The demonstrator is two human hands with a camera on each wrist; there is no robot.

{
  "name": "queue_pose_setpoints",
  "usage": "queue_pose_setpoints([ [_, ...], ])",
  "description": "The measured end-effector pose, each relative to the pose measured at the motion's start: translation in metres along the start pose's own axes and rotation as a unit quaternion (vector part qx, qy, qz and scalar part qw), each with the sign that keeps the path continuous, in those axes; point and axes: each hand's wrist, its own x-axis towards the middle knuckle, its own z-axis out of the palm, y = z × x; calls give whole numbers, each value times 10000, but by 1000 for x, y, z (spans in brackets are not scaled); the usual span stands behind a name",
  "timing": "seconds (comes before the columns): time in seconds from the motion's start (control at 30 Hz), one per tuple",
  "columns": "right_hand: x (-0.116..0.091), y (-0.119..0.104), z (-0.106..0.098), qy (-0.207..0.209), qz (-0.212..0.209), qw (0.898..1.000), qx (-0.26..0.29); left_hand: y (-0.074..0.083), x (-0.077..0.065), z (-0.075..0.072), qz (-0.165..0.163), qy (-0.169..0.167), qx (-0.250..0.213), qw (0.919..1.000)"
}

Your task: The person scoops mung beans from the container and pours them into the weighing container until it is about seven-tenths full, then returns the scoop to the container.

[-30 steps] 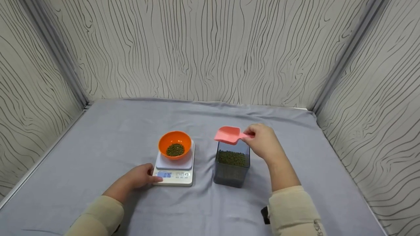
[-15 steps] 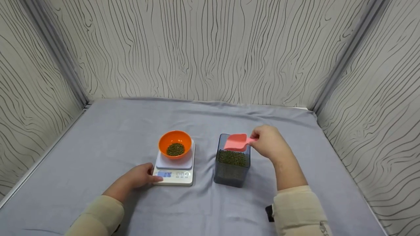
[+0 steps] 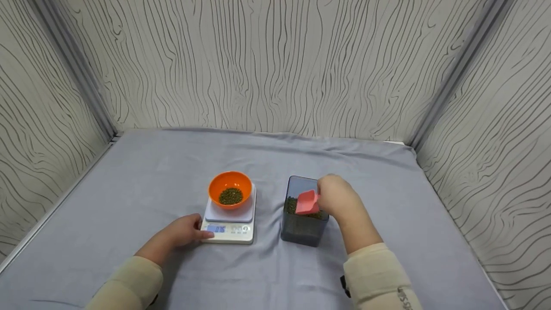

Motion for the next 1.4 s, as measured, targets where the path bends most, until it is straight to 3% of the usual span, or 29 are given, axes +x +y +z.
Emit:
queue_pose_setpoints([
  [0.27,8,-11,15,-238,75,9990,-363,0,0,0,-168,-73,-205,9996],
  [0.43,11,-15,21,-357,98,9985,-402,0,0,-1,-143,-73,-75,9998],
  [0.73,18,-23,34,-279,-200,9973,-645,0,-1,0,-105,-59,-32,9999],
  [1.0,20,-22,44,-56,-307,9985,-447,2,-2,-2,-221,-90,-138,9996],
  [1.4,16,-14,37,-311,-55,9994,163,1,-1,-2,-77,-20,32,10000],
])
